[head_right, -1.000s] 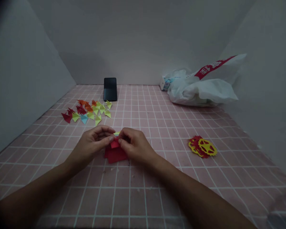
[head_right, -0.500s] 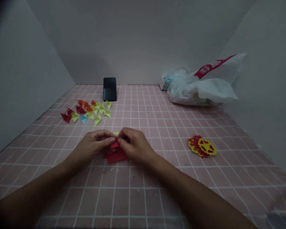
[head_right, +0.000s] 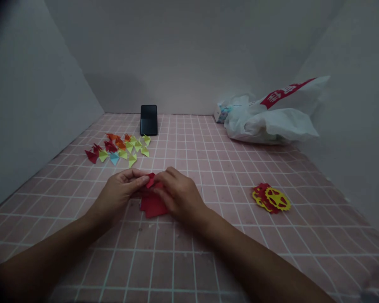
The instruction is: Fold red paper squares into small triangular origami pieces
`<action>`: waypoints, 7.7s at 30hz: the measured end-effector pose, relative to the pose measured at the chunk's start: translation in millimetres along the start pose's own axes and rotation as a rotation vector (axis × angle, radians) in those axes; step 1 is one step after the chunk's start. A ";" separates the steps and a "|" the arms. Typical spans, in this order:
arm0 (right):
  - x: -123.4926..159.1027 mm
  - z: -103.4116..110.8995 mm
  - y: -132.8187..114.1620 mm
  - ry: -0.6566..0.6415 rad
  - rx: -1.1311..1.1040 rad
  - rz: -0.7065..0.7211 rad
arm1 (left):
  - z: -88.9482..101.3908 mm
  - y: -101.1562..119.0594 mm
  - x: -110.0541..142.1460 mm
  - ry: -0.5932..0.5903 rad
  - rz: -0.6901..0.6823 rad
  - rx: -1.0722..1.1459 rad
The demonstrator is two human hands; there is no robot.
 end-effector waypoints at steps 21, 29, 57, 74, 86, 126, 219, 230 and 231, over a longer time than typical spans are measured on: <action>2.7 -8.8 -7.9 0.178 -0.130 -0.138 | -9.4 -10.1 10.2 -0.017 0.110 0.225; 3.7 -9.5 -12.1 0.220 -0.158 -0.276 | -11.0 -13.4 13.1 -0.021 0.068 0.217; 2.9 -11.4 -5.3 0.178 -0.535 -0.521 | -9.7 -10.0 12.8 0.038 -0.140 -0.022; 3.3 -14.6 -10.4 0.196 -0.671 -0.667 | -12.9 -9.9 16.2 0.055 -0.183 -0.091; 0.4 -13.3 -4.4 0.153 -0.823 -0.626 | -6.4 -6.2 8.6 0.040 -0.039 0.030; 3.4 -16.4 2.7 0.117 -1.169 -0.794 | -10.5 -7.1 8.0 -0.110 -0.119 -0.071; 5.6 -11.9 6.4 -0.067 -0.810 -0.667 | -4.5 2.3 6.1 -0.106 -0.131 -0.270; 2.5 -9.7 3.0 -0.092 -0.754 -0.646 | -4.7 1.7 7.3 -0.096 -0.158 -0.330; 2.3 -9.5 2.3 -0.091 -0.744 -0.645 | -4.9 1.4 7.2 -0.093 -0.162 -0.339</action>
Point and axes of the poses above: each hand's wrist, its own x-axis away from the middle knuckle, its own z-axis out of the back of the hand, y = z × x, the point moved 1 cm from there along -x, towards the middle knuckle, and after that the axes turned 3 degrees about x, right-handed, at the moved point
